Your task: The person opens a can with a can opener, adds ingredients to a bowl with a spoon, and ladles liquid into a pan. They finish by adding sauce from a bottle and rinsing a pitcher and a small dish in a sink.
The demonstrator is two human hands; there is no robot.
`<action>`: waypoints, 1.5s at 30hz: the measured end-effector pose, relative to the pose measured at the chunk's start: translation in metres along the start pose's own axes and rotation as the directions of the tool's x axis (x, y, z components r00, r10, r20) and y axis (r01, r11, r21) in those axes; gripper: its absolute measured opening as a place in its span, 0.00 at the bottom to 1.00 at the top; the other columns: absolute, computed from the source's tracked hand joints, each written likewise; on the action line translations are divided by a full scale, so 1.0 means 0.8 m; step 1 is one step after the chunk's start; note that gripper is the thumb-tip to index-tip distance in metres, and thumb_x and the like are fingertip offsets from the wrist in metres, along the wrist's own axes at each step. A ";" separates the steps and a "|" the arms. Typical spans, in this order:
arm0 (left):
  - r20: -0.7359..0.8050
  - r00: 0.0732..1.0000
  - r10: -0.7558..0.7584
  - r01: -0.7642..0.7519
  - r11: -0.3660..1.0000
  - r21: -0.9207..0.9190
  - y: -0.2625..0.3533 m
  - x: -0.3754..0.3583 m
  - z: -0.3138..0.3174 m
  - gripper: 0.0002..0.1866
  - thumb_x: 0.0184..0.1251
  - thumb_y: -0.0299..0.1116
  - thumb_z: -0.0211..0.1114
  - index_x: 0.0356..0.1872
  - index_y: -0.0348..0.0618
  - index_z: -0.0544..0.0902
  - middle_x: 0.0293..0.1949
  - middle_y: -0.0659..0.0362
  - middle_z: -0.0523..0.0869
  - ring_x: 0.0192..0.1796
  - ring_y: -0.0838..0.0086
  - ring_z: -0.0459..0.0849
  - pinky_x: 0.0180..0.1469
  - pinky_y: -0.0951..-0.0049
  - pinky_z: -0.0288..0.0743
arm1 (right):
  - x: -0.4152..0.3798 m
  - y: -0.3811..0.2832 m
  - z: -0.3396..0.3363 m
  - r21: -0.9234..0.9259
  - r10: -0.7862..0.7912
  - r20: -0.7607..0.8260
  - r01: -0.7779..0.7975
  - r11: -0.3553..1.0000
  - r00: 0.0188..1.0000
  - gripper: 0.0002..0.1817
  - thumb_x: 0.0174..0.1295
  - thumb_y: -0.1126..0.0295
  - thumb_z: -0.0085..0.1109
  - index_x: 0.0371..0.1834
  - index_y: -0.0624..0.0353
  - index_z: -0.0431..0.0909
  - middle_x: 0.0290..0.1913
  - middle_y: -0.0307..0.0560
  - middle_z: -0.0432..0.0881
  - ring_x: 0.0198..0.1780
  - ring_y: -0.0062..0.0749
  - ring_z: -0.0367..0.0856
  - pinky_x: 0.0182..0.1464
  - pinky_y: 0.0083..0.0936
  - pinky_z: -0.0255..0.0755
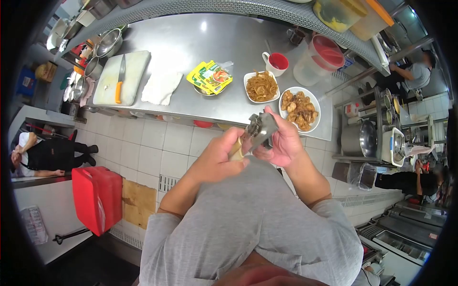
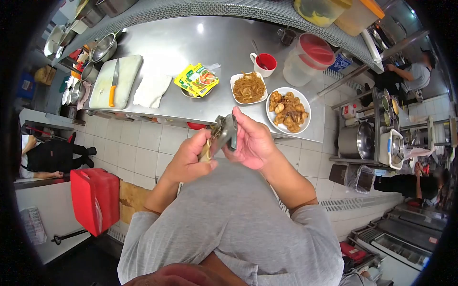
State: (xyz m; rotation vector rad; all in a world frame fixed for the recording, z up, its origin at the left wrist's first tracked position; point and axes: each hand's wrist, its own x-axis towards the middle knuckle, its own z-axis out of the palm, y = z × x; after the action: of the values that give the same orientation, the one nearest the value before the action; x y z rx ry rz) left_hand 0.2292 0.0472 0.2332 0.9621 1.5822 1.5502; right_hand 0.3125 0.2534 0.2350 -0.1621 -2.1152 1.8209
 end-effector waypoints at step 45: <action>-0.466 0.883 0.064 0.039 0.978 0.207 -0.011 -0.200 -0.246 0.23 0.58 0.30 0.70 0.55 0.38 0.74 0.39 0.62 0.80 0.41 0.77 0.78 0.46 0.74 0.73 | 0.114 0.025 0.317 0.374 0.324 0.577 -0.596 0.711 0.750 0.28 0.79 0.47 0.44 0.30 0.58 0.81 0.22 0.39 0.80 0.20 0.20 0.75 0.23 0.17 0.65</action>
State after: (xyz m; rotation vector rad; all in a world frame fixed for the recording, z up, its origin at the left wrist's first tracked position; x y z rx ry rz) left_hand 0.1303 -0.1866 0.2277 0.7328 2.1181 1.7412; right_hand 0.1411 0.0472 0.2021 -0.1399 -1.8214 2.9813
